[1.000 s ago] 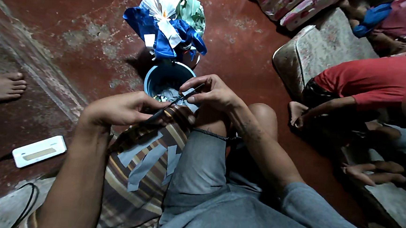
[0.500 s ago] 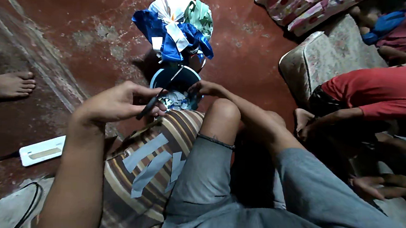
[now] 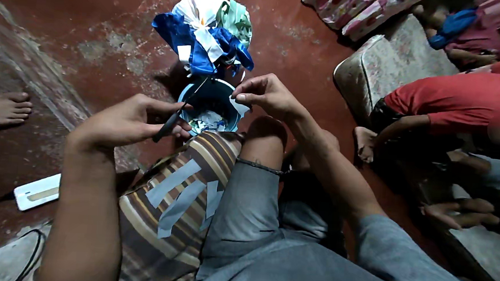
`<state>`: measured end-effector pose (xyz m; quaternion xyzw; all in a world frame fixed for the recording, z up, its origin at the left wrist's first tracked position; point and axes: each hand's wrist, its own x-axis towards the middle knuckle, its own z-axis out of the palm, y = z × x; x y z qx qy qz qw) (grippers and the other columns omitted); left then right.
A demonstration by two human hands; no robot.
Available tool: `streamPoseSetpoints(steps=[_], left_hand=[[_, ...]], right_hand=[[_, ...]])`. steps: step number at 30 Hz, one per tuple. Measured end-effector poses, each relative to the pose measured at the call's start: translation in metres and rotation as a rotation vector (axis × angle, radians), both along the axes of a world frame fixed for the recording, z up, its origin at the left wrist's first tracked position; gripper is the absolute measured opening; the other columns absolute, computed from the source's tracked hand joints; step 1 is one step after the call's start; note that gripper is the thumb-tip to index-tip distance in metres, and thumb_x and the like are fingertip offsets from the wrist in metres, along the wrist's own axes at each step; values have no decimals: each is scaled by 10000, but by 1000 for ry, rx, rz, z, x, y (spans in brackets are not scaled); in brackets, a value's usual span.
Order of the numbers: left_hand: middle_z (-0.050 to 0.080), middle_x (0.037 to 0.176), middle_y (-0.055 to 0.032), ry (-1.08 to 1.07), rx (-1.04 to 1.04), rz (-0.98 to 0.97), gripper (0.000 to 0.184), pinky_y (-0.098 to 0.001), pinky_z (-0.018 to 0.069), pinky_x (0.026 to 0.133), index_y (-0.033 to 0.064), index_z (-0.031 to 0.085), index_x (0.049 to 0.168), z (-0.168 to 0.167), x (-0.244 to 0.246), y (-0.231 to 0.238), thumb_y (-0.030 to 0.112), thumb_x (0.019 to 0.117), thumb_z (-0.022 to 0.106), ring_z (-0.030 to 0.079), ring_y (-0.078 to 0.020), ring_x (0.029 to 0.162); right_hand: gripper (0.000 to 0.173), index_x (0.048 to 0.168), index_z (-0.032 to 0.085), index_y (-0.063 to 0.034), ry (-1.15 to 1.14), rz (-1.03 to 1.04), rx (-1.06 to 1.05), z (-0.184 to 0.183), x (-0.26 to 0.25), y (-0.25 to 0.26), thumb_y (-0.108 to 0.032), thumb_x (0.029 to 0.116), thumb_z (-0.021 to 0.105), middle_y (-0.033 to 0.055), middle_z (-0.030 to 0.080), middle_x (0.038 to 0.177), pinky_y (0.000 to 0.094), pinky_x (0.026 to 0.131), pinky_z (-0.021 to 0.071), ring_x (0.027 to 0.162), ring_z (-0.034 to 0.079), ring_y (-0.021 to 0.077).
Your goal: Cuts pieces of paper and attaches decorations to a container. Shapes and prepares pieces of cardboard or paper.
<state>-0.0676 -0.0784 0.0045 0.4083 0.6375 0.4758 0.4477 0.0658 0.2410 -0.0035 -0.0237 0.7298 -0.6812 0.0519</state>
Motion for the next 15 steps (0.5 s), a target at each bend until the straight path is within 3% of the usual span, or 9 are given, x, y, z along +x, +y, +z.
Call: streamPoseSetpoints(steps=[4, 9, 13, 15], left_hand=[[771, 1046, -94, -7, 0, -20, 504, -293, 638, 781, 52, 624, 1388, 0, -1, -2, 6, 888, 669, 754, -213, 934], [766, 1062, -39, 18, -159, -166, 526, -258, 621, 793, 80, 639, 1387, 8, -3, -10, 45, 866, 699, 739, -136, 910], [768, 1025, 5, 77, -231, -260, 534, -232, 595, 668, 139, 632, 1415, 4, 0, -3, 132, 886, 704, 718, -85, 812], [766, 1034, 21, 101, -193, -279, 534, -216, 588, 670, 149, 620, 1427, -2, 2, 3, 174, 901, 706, 713, -63, 809]], right_hand=[[266, 1189, 680, 76, 67, 13, -92, -3, 19, -11, 17, 930, 662, 134, 720, 1038, 291, 649, 591, 732, 664, 123], [296, 1197, 686, 60, 99, -85, -138, -12, 22, -13, 7, 906, 665, 135, 685, 1190, 287, 682, 586, 800, 664, 121], [328, 1215, 676, 74, 113, -60, -136, -13, 21, -12, 19, 892, 667, 145, 668, 1233, 303, 750, 593, 903, 674, 145], [338, 1219, 670, 82, 102, -40, -148, -12, 21, -13, 45, 882, 670, 150, 664, 1243, 302, 757, 596, 905, 676, 146]])
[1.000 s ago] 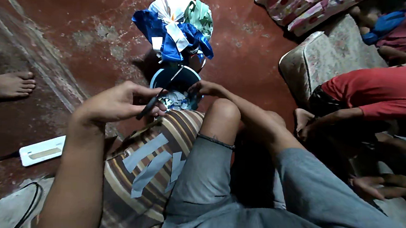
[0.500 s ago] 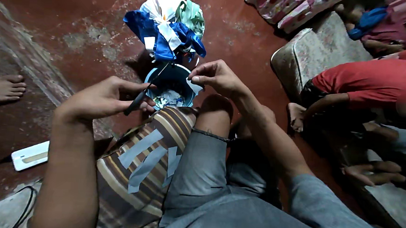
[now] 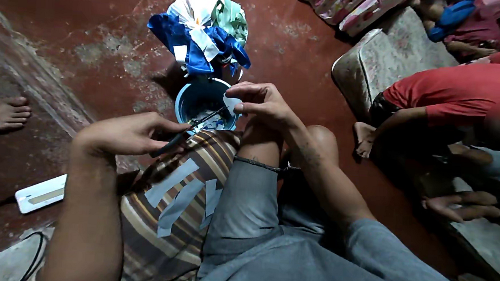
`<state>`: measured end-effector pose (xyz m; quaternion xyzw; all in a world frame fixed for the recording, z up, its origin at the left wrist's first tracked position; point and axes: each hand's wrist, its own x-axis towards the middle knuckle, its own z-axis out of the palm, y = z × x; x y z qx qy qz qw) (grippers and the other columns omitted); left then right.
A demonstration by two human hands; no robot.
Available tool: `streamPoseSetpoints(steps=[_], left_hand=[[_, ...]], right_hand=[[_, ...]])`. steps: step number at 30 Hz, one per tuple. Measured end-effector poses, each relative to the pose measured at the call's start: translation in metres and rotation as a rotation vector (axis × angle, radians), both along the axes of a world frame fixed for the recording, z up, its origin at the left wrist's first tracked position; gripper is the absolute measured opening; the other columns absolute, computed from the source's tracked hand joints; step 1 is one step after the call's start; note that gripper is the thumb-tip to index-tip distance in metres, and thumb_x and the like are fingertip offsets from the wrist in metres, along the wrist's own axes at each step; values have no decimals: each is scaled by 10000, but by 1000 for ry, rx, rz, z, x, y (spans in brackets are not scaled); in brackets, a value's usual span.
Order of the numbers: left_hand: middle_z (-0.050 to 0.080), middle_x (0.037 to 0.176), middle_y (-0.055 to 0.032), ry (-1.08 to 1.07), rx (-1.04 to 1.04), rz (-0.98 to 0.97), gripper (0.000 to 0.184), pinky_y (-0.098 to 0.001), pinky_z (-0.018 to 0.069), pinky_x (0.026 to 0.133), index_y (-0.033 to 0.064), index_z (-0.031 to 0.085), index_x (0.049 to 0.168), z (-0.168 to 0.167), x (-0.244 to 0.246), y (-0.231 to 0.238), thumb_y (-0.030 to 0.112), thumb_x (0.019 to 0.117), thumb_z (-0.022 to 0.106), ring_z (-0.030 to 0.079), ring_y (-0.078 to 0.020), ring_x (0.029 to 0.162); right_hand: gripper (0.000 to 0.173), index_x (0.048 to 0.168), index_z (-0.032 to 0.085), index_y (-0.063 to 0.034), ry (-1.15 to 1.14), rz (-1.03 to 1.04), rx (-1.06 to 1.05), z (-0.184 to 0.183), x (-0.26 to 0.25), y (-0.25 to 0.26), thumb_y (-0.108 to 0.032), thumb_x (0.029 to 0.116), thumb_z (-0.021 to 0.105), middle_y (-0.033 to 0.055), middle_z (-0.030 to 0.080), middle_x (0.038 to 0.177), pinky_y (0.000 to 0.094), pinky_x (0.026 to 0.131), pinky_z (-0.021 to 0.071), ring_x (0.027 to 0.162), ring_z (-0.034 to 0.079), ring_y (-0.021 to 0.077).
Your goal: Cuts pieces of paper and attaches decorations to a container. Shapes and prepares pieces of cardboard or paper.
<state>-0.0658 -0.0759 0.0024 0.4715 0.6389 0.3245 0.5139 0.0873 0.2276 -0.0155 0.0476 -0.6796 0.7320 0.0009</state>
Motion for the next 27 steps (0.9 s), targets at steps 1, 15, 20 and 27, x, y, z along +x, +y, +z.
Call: streamPoseSetpoints(steps=[1, 15, 20, 27], left_hand=[[765, 1051, 18, -4, 19, -4, 521, -220, 597, 703, 151, 627, 1419, -1, 2, 2, 173, 905, 706, 718, -65, 834], [764, 1080, -46, -131, 113, -2, 522, -272, 624, 803, 107, 631, 1409, -6, 12, 16, 136, 892, 696, 737, -135, 928], [767, 1006, -58, -196, 128, -24, 524, -274, 626, 794, 53, 622, 1399, -8, 14, 16, 56, 876, 654, 741, -149, 887], [772, 989, -72, -184, 106, -20, 432, -280, 626, 787, 73, 677, 1339, -5, 16, 18, 34, 909, 653, 746, -165, 877]], right_hand=[[341, 1218, 670, 83, -9, 6, 4, 1, 0, -1, 47, 879, 670, 152, 665, 1246, 295, 753, 593, 909, 676, 145], [267, 1137, 707, 72, -47, 106, 69, 9, 1, -9, 63, 870, 704, 139, 682, 1205, 283, 734, 605, 885, 686, 141], [265, 1132, 705, 69, -30, 113, 63, 9, 1, -12, 69, 867, 700, 131, 678, 1200, 275, 743, 605, 900, 683, 131], [279, 1146, 700, 80, -33, 143, 34, 8, 1, -9, 75, 867, 704, 145, 674, 1217, 289, 767, 610, 933, 691, 151]])
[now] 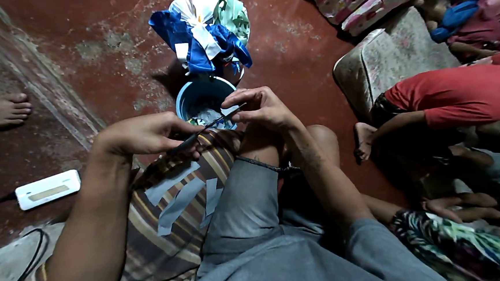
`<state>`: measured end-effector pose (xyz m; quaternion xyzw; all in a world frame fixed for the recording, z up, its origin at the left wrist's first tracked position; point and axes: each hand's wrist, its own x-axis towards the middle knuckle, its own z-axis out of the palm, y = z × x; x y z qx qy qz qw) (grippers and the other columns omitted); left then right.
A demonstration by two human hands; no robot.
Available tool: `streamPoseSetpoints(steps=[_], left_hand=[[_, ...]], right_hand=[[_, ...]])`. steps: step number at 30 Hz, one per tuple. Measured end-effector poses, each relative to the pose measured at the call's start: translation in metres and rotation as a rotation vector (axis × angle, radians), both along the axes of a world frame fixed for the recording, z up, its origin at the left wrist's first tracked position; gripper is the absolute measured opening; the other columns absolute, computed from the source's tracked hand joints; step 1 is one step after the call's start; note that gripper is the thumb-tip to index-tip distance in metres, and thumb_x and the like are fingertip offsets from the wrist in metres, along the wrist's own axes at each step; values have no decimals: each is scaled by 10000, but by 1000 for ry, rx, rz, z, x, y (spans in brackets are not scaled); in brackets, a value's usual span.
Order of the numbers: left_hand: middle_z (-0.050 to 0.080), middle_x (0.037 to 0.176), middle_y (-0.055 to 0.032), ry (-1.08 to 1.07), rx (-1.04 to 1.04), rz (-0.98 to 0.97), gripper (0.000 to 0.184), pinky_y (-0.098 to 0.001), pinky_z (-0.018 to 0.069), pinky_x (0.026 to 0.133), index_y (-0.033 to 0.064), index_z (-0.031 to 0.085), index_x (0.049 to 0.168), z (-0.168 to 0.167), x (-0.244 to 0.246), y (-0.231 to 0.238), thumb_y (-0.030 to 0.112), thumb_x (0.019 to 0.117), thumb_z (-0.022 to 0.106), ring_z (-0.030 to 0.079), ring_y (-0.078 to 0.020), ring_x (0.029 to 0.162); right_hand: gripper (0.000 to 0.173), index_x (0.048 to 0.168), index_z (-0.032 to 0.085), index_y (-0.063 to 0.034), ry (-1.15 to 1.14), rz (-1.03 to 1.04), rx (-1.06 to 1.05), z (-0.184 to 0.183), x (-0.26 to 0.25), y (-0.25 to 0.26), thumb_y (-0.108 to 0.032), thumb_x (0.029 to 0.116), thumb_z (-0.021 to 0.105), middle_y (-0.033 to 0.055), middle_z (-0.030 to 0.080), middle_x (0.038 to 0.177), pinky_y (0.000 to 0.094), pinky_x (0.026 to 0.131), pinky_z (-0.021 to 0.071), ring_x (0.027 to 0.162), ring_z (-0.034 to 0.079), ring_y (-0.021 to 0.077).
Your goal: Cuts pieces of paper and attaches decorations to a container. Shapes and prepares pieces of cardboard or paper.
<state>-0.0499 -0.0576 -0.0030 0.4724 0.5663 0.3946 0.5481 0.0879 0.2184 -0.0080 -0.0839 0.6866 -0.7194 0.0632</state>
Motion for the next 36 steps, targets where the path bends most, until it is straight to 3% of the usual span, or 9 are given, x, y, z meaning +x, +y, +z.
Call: streamPoseSetpoints(steps=[8, 13, 15, 18, 20, 23, 26, 30, 36], left_hand=[[756, 1089, -147, -193, 204, 31, 446, -316, 646, 787, 41, 637, 1367, 0, -9, -11, 124, 931, 677, 756, -250, 937], [768, 1038, -124, -67, 155, 240, 455, -320, 633, 837, 34, 634, 1363, 3, -16, -17, 26, 909, 660, 754, -243, 939], [770, 1045, -104, 5, 35, 278, 487, -295, 626, 826, 41, 606, 1400, 5, -15, -14, -14, 919, 665, 754, -209, 937], [774, 1028, -62, 83, -5, 278, 479, -249, 621, 761, 71, 619, 1399, 6, -16, -14, 17, 927, 687, 750, -149, 904], [774, 1030, -70, 78, -2, 277, 486, -258, 625, 789, 65, 610, 1407, 7, -16, -15, 21, 928, 678, 753, -154, 913], [773, 1016, -74, 98, -18, 325, 477, -265, 621, 765, 54, 604, 1404, 7, -16, -16, 16, 932, 657, 752, -159, 895], [768, 1006, -80, 106, 7, 420, 449, -275, 623, 784, 26, 593, 1390, 7, -17, -17, 30, 944, 640, 749, -167, 895], [762, 1022, -70, 5, 53, 641, 410, -313, 629, 863, 19, 569, 1372, 7, -13, -12, 7, 966, 624, 756, -179, 921], [751, 1020, -73, -6, 85, 737, 380, -334, 626, 875, 14, 565, 1350, 2, -17, -13, 22, 972, 604, 751, -179, 923]], right_hand=[[262, 1145, 707, 54, -78, 90, 128, -2, -18, 17, 62, 883, 693, 105, 699, 1146, 277, 755, 603, 884, 683, 118], [156, 1049, 732, 49, -326, 73, 323, -73, -64, 49, 41, 895, 715, 103, 741, 952, 318, 808, 598, 824, 697, 126], [188, 1099, 722, 50, -410, 107, 471, -114, -75, 56, 6, 917, 709, 129, 734, 994, 345, 849, 584, 875, 696, 149], [372, 1341, 596, 44, -567, 196, 684, -151, -74, 65, -15, 975, 627, 224, 640, 1281, 445, 1006, 508, 1123, 648, 281], [408, 1391, 569, 25, -615, 200, 787, -160, -70, 69, -15, 986, 598, 261, 612, 1318, 517, 1003, 502, 1134, 642, 358], [349, 1327, 629, 7, -538, 165, 918, -134, -71, 68, -38, 982, 596, 250, 659, 1228, 569, 960, 518, 1056, 670, 379], [238, 1178, 690, 28, -276, 168, 900, -63, -70, 54, -99, 1015, 573, 186, 706, 1064, 484, 882, 555, 912, 691, 273], [149, 1043, 751, -26, 200, 316, 867, 16, -35, -25, -102, 964, 651, 110, 709, 978, 399, 872, 560, 904, 682, 203], [228, 1077, 741, -55, 413, 403, 890, -13, -5, -140, -236, 939, 727, 143, 662, 1063, 411, 901, 533, 1045, 629, 289]])
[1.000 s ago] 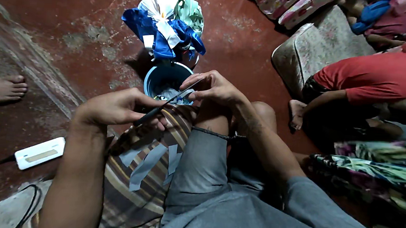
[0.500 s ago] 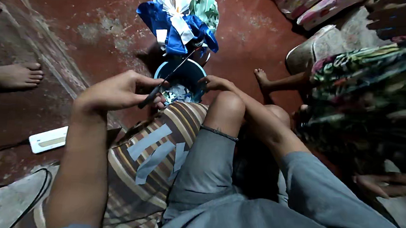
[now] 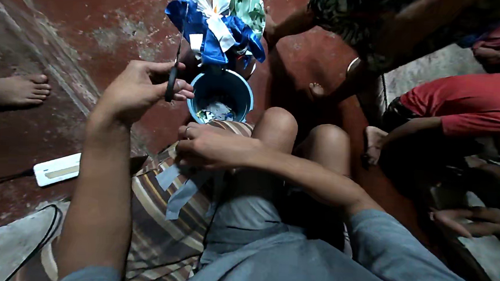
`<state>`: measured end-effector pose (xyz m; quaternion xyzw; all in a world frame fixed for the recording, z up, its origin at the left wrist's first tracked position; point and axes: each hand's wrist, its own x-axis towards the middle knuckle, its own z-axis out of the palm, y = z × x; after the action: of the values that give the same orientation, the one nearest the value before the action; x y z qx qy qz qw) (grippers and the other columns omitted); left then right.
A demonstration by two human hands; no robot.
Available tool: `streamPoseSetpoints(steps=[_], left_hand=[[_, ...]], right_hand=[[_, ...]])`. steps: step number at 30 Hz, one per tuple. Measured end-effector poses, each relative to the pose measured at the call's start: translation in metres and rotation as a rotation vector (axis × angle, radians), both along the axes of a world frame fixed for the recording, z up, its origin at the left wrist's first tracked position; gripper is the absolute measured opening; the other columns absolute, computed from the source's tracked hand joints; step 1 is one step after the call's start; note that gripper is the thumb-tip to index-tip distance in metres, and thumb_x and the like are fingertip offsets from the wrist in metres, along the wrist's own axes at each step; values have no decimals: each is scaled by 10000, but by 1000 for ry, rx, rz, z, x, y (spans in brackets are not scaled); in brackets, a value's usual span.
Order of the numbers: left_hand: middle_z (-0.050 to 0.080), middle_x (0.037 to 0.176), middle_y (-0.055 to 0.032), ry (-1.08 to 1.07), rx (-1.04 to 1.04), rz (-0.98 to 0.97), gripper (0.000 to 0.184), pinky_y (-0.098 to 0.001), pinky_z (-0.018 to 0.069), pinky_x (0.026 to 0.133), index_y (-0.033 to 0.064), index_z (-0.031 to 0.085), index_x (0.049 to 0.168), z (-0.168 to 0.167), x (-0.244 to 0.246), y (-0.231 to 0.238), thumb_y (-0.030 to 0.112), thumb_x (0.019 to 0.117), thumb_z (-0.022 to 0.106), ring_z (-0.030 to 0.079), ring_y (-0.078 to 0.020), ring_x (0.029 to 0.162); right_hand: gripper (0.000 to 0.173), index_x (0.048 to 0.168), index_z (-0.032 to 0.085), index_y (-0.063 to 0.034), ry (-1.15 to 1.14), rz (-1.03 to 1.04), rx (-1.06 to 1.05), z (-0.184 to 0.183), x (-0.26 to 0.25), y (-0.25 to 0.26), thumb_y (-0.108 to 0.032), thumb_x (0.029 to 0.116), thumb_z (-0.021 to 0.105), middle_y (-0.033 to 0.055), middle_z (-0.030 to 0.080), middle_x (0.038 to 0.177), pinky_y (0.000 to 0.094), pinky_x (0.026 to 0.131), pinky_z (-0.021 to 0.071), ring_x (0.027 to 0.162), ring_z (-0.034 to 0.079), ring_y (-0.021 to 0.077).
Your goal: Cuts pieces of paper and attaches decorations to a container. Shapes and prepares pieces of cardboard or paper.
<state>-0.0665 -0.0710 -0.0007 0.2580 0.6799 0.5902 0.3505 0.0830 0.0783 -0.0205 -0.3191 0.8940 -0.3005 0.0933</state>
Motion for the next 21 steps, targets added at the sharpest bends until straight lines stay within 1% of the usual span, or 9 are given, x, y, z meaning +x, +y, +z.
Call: streamPoseSetpoints(steps=[3, 6, 8, 10, 11, 13, 16, 19, 21], left_hand=[[756, 1012, -76, -10, -11, -5, 386, -327, 628, 868, 16, 571, 1353, 3, 1, 1, 4, 970, 612, 754, -179, 913], [755, 1007, -69, -12, -18, -16, 407, -316, 628, 857, 16, 565, 1368, 1, 1, 2, -20, 965, 615, 754, -168, 903], [755, 1001, -59, -1, -18, -18, 401, -302, 630, 843, 14, 567, 1361, 1, 1, 2, -16, 964, 616, 753, -156, 896], [761, 1003, -60, 6, -9, -19, 403, -300, 629, 844, 16, 569, 1361, 0, 0, 1, -8, 962, 617, 754, -159, 901], [763, 1005, -65, 8, -11, -18, 409, -303, 627, 845, 18, 570, 1365, -1, 0, 0, -1, 960, 624, 755, -164, 906], [763, 1009, -72, 4, -14, -12, 427, -301, 626, 845, 26, 567, 1378, 0, -1, -1, 13, 957, 640, 754, -167, 906], [760, 1013, -53, -5, 36, -33, 413, -287, 627, 818, 48, 575, 1365, -2, -3, -4, 47, 957, 633, 747, -145, 888], [758, 1037, -82, -33, 55, -37, 414, -322, 630, 843, 41, 576, 1370, -2, -4, -5, 40, 960, 631, 752, -191, 921], [759, 1042, -89, -39, 40, -52, 420, -320, 629, 850, 37, 574, 1374, -2, -3, -3, 18, 958, 628, 754, -194, 921]], right_hand=[[319, 1113, 733, -46, -37, 69, 79, -17, -6, -18, -226, 862, 812, 156, 674, 1113, 439, 912, 536, 1081, 636, 311], [299, 1104, 724, -20, -118, 112, 51, -15, -9, -24, -127, 841, 817, 166, 677, 1085, 436, 925, 535, 1068, 645, 311], [329, 1129, 706, 17, -192, 99, -29, -10, -9, -22, -26, 818, 804, 177, 681, 1053, 431, 910, 541, 1023, 660, 302], [401, 1153, 664, 31, -273, 46, -145, -1, -8, -12, 82, 776, 789, 167, 691, 988, 430, 851, 566, 922, 684, 274], [397, 1149, 651, 35, -302, 18, -219, 5, -9, -4, 110, 778, 769, 157, 688, 966, 420, 822, 571, 879, 681, 254], [370, 1167, 640, 61, -312, -16, -416, 13, -13, 19, 123, 810, 717, 154, 693, 985, 395, 801, 581, 865, 683, 222], [378, 1270, 566, 85, -308, -126, -680, 24, -20, 70, 55, 903, 655, 148, 685, 1085, 329, 822, 602, 942, 687, 168], [361, 1260, 525, 38, -271, -376, -848, 28, -21, 121, 18, 921, 646, 125, 668, 1049, 316, 649, 581, 791, 659, 155], [287, 1222, 557, 19, -282, -488, -874, 24, -19, 147, 6, 944, 628, 107, 657, 1022, 315, 619, 586, 727, 644, 145]])
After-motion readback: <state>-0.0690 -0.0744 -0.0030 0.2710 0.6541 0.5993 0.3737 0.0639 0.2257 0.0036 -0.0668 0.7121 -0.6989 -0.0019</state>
